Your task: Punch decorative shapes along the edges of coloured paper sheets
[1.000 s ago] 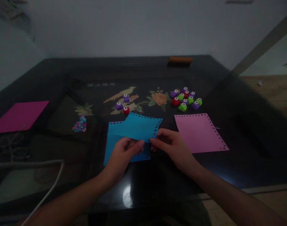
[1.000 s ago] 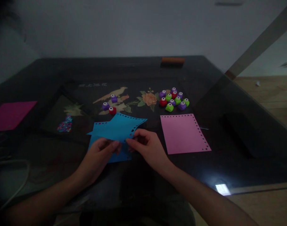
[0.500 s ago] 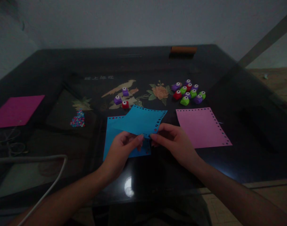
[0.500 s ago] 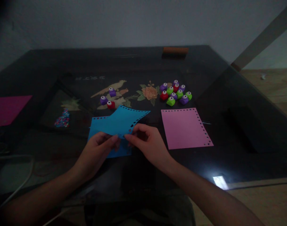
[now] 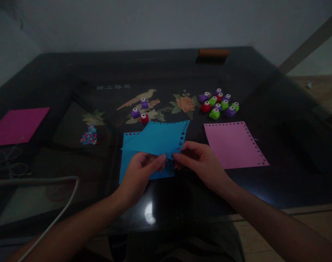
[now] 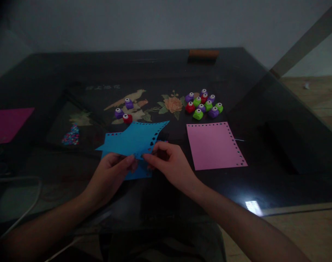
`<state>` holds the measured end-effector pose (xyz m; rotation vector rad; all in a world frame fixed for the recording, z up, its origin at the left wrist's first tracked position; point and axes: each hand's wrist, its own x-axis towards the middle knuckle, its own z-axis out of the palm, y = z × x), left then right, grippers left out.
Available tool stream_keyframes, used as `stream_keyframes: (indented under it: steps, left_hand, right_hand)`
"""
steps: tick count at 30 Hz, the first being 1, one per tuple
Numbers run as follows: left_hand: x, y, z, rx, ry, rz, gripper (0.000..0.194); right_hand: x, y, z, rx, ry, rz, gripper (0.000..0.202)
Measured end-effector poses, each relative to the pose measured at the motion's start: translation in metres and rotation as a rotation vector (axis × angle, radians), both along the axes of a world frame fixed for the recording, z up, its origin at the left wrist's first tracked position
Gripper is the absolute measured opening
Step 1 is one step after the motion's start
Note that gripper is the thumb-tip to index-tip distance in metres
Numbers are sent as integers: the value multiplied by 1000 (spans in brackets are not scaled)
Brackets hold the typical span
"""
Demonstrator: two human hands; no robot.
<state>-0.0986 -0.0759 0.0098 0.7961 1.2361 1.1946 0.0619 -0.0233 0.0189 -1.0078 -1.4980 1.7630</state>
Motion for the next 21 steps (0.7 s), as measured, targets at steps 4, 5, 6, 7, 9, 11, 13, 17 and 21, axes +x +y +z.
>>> stream_keyframes:
  steps: [4,5,6,7,9,11,13,17,21]
  left_hand:
    - [-1,2,1,5,76,15,24]
    - [-1,2,1,10,101,23,23]
    - [-1,2,2,18,125,30,23]
    - [-1,2,2,28,148,33,22]
    - [-1,2,4,48,191,28,21]
    - [0,2,7,64,233,13,21]
    - [0,2,9,72,283,-4,21]
    - [-1,3,10,81,361,-20,20]
    - [-2,4,9,82,377,-16,19]
  right_hand:
    - [5,3,6,188,-136,-70,28]
    - [7,5,9,288,-187,-124,27]
    - [9,5,11,405,-232,-180,26]
    - [10,6,13,531,-267,-225,24]
    - [12,6,16,760,-310,-242,16]
    - [12,6,15,917,-327,-171,9]
    - [10,5,12,992,-345,-85,11]
    - [9,3,6,1018,-355,-10,17]
    - [9,3,6,1022,-345,-25,15]
